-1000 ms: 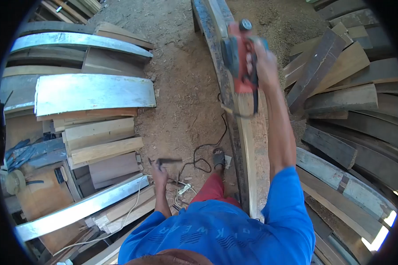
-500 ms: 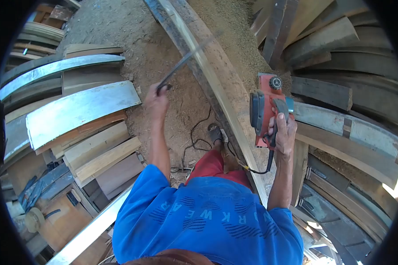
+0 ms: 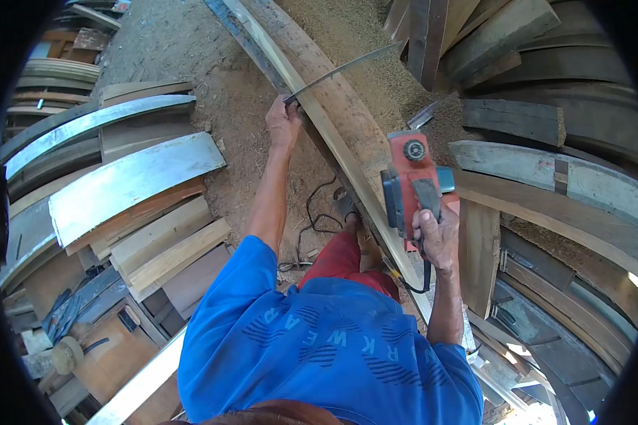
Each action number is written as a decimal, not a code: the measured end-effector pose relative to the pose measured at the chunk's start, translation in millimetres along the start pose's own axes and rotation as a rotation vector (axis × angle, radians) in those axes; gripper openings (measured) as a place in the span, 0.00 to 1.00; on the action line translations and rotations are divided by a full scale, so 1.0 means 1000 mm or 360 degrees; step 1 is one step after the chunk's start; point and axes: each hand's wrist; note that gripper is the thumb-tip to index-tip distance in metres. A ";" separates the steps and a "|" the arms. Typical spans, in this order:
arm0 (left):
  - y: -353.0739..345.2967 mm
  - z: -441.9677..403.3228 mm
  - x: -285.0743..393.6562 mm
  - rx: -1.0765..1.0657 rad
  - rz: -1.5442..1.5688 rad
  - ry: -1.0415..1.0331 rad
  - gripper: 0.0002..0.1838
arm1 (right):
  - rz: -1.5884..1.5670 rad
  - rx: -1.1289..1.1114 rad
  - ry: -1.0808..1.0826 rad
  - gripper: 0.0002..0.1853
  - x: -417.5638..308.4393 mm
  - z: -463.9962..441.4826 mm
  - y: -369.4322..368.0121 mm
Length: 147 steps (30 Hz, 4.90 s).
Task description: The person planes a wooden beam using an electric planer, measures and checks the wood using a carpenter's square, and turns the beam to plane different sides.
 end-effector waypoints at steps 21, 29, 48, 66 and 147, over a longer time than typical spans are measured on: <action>0.226 0.531 0.165 0.0418 -0.0477 0.0991 0.14 | 0.0024 -0.0387 0.0058 0.23 0.088 0.202 0.074; 0.233 0.566 0.247 0.0257 -0.0539 0.0879 0.15 | 0.0268 -0.0517 -0.0045 0.17 0.132 0.306 0.075; 0.273 0.734 0.261 -0.2059 -0.0483 0.0823 0.27 | 0.0489 0.0185 -0.0516 0.26 0.353 0.544 0.024; 0.171 0.967 0.234 -0.2461 -0.0825 -0.0229 0.29 | -0.0908 0.0725 -0.0644 0.12 0.706 0.632 0.088; 0.076 0.962 0.325 -0.2354 -0.1374 -0.0391 0.26 | -0.1031 0.1031 -0.0906 0.16 0.952 0.575 0.127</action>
Point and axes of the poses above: each hand's wrist, its own z-axis away from the middle knuckle, its own y-axis out of the back of the hand, x = y × z, and after that the axes turned 9 degrees about -y, right-handed
